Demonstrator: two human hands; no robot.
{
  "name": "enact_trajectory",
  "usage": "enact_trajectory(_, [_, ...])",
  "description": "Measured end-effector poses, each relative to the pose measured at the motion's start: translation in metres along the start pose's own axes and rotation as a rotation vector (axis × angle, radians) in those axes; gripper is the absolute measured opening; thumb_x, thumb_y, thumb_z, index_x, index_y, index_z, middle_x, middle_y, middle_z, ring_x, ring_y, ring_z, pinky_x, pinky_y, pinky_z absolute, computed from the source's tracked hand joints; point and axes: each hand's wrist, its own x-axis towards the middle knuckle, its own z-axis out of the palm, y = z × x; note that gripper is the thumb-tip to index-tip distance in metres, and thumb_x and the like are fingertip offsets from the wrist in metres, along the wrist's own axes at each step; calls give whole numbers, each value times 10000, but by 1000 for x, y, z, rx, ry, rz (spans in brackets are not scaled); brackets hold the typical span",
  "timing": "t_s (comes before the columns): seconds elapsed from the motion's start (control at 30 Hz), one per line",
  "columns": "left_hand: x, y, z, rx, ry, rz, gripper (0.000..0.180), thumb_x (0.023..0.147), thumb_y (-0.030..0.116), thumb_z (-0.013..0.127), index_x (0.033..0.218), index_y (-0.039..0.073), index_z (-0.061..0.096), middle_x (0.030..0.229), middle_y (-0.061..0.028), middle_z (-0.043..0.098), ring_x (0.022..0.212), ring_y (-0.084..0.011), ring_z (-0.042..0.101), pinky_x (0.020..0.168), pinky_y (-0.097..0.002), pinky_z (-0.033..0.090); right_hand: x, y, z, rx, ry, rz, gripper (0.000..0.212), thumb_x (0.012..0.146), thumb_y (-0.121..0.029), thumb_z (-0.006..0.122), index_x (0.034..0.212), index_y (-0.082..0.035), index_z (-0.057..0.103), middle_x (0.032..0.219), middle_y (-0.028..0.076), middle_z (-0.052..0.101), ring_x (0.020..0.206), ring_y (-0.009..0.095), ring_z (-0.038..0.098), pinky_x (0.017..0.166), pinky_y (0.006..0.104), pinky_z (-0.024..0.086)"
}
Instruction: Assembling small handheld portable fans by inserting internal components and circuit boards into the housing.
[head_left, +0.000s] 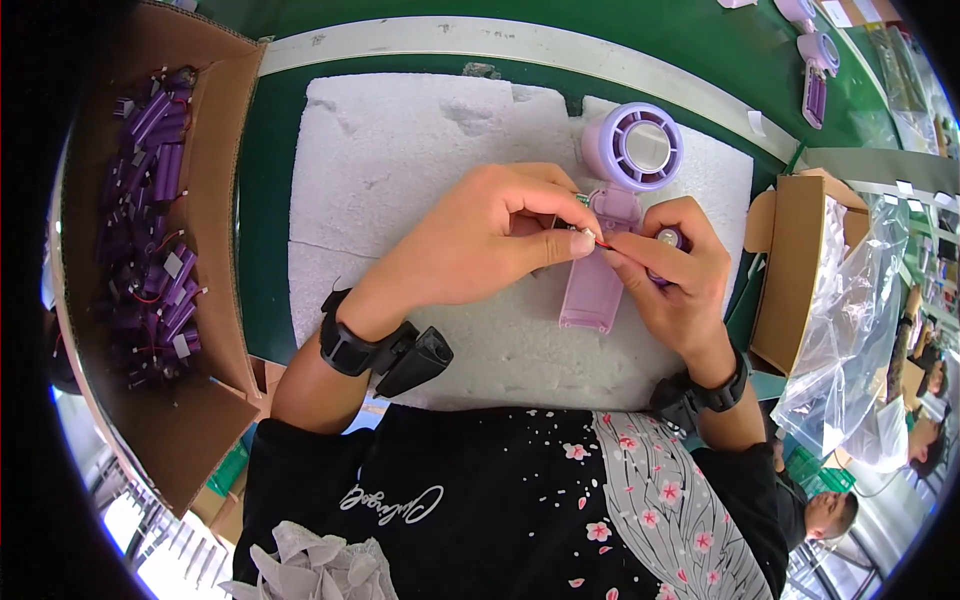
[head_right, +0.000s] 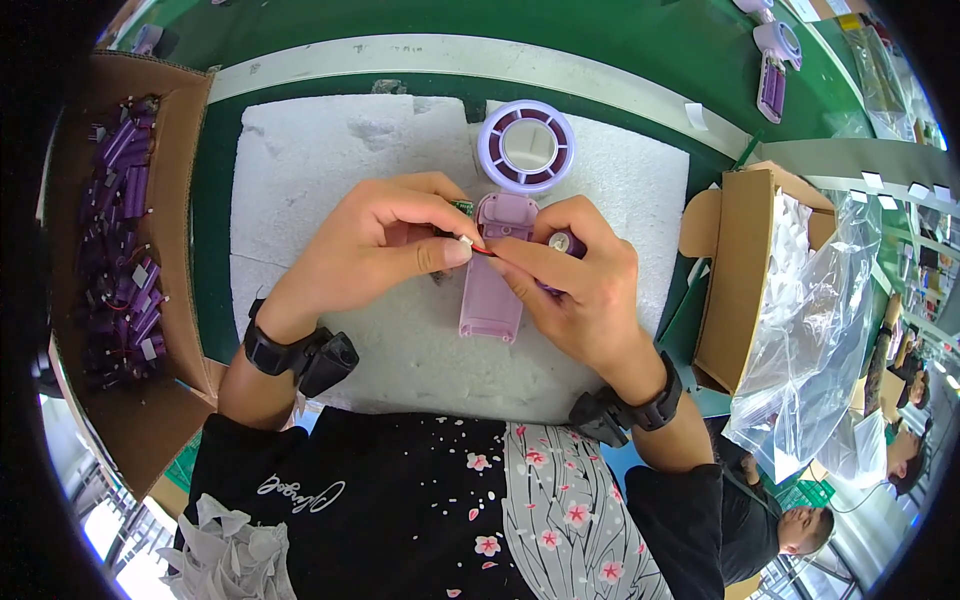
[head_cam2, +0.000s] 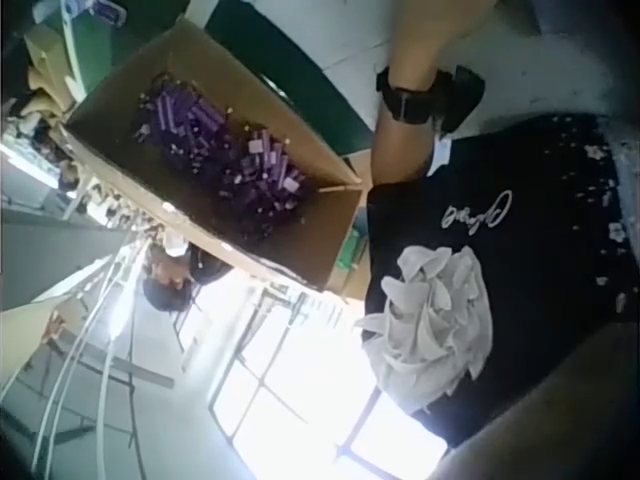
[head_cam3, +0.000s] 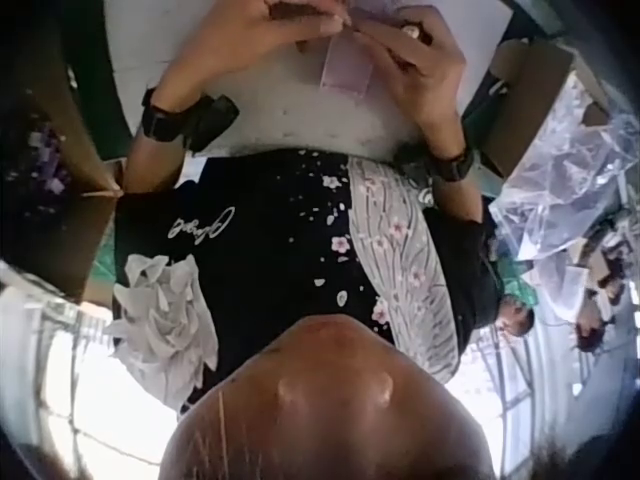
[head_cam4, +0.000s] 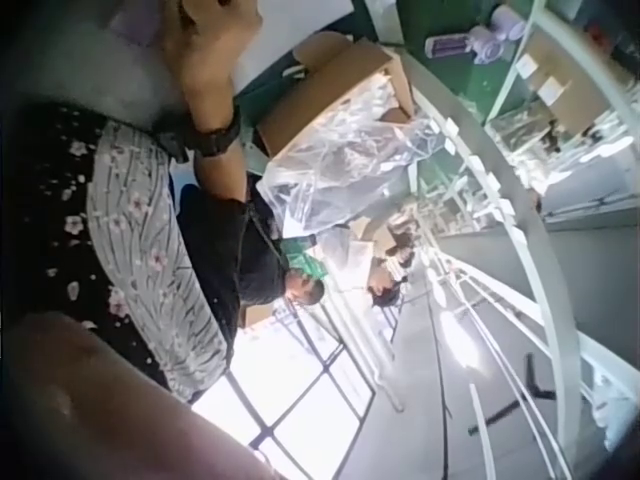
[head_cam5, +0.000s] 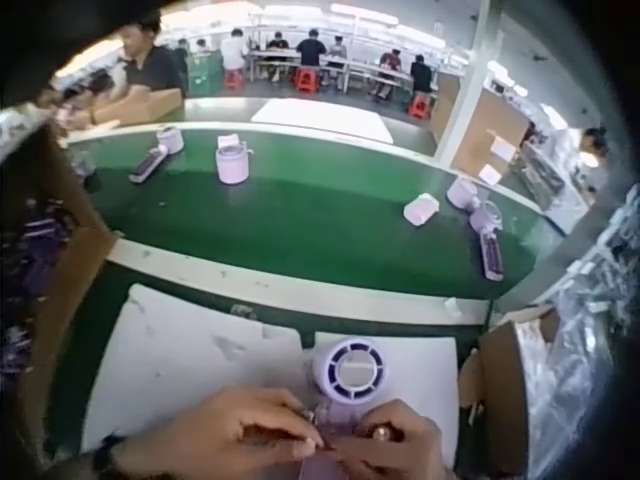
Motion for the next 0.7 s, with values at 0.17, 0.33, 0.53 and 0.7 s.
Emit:
enact_trajectory(0.17, [1,1,-1,17,-17,13,284,841,-84,667,1116,-11,665,1040,-62,605,904,-124,604,807,-270,514,-1,3,-1,-61,20,-37,226,709,-70,816,927,-95,762,846,35,527,629,139,491,520,260,375])
enact_trajectory(0.33, [2,8,-1,-65,10,-73,356,817,-115,673,1154,-11,621,1067,-55,620,929,-119,610,837,-261,526,-2,4,1,-91,15,-79,247,697,-49,816,933,-104,767,839,33,526,597,135,489,503,263,382])
enact_trajectory(0.53, [2,4,-2,-115,51,-82,349,809,-128,672,1125,-2,594,1043,-40,628,938,-118,628,834,-248,541,-1,5,4,-116,13,-99,239,687,-30,813,914,-89,762,840,37,532,562,129,492,487,267,392])
enact_trajectory(0.7, [1,6,-1,-76,71,-105,328,801,-126,680,1091,1,593,1005,-41,634,929,-117,640,831,-252,551,-1,4,4,-125,31,-107,230,676,-19,813,892,-73,755,835,40,538,546,130,500,477,267,396])
